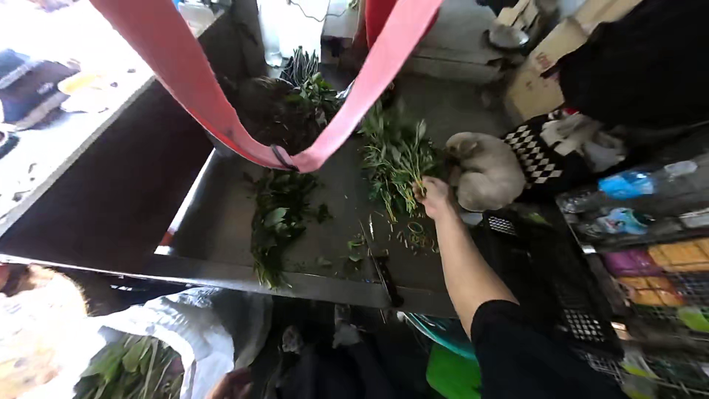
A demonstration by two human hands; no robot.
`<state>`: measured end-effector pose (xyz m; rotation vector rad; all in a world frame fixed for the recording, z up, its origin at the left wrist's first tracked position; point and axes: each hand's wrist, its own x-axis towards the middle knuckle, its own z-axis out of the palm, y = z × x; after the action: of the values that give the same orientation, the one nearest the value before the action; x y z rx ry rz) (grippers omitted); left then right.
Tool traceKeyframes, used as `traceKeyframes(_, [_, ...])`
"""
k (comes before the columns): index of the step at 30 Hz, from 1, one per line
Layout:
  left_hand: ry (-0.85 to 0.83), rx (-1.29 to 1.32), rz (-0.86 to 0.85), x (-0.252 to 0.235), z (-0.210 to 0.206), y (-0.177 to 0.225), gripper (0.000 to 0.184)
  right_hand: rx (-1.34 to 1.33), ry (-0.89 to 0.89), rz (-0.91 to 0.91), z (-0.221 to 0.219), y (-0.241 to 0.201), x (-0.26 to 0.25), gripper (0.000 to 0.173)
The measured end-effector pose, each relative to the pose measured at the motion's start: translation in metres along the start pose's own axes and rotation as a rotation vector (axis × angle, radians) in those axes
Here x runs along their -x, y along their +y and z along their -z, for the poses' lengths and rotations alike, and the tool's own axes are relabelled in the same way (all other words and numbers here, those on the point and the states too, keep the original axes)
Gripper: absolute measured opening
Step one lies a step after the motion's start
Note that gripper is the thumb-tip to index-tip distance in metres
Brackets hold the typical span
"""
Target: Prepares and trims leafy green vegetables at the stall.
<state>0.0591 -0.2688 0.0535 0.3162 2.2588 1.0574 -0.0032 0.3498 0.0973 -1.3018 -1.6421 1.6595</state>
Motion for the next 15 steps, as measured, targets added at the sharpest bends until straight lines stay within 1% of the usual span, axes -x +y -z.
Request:
traceKeyframes(2, [-0.010, -0.005, -0.043, -0.008, 0.009, -0.008, 0.033, 0.048, 0.120, -0.035, 0.000, 0.014, 0.011, 0.040])
traceKeyframes(4, [-0.003, -0.045, -0.111, -0.023, 0.021, -0.016, 0.032, 0.181, 0.175, 0.008, 0.007, 0.017, 0.020, 0.048])
traceKeyframes(5, [0.003, -0.081, -0.135, -0.031, 0.028, -0.018, 0.032, 0.293, 0.187, 0.047, 0.012, 0.017, 0.025, 0.051])
traceKeyframes(6, [-0.004, -0.114, -0.133, -0.037, 0.037, -0.016, 0.033, 0.416, 0.202, 0.092, 0.016, 0.020, 0.032, 0.052])
traceKeyframes(8, [-0.053, -0.135, -0.068, -0.048, 0.053, -0.003, 0.035, 0.621, 0.220, 0.166, 0.016, 0.027, 0.057, 0.054])
traceKeyframes(10, [-0.050, -0.099, -0.025, -0.068, 0.056, 0.010, 0.036, 0.690, 0.200, 0.209, 0.009, 0.043, 0.099, 0.052])
traceKeyframes(12, [0.004, -0.043, 0.015, -0.093, 0.048, 0.022, 0.039, 0.733, 0.067, 0.266, -0.005, 0.065, 0.149, 0.047])
traceKeyframes(15, [0.107, 0.079, 0.131, -0.133, 0.024, 0.032, 0.044, 0.789, -0.297, 0.309, -0.037, 0.109, 0.216, 0.038])
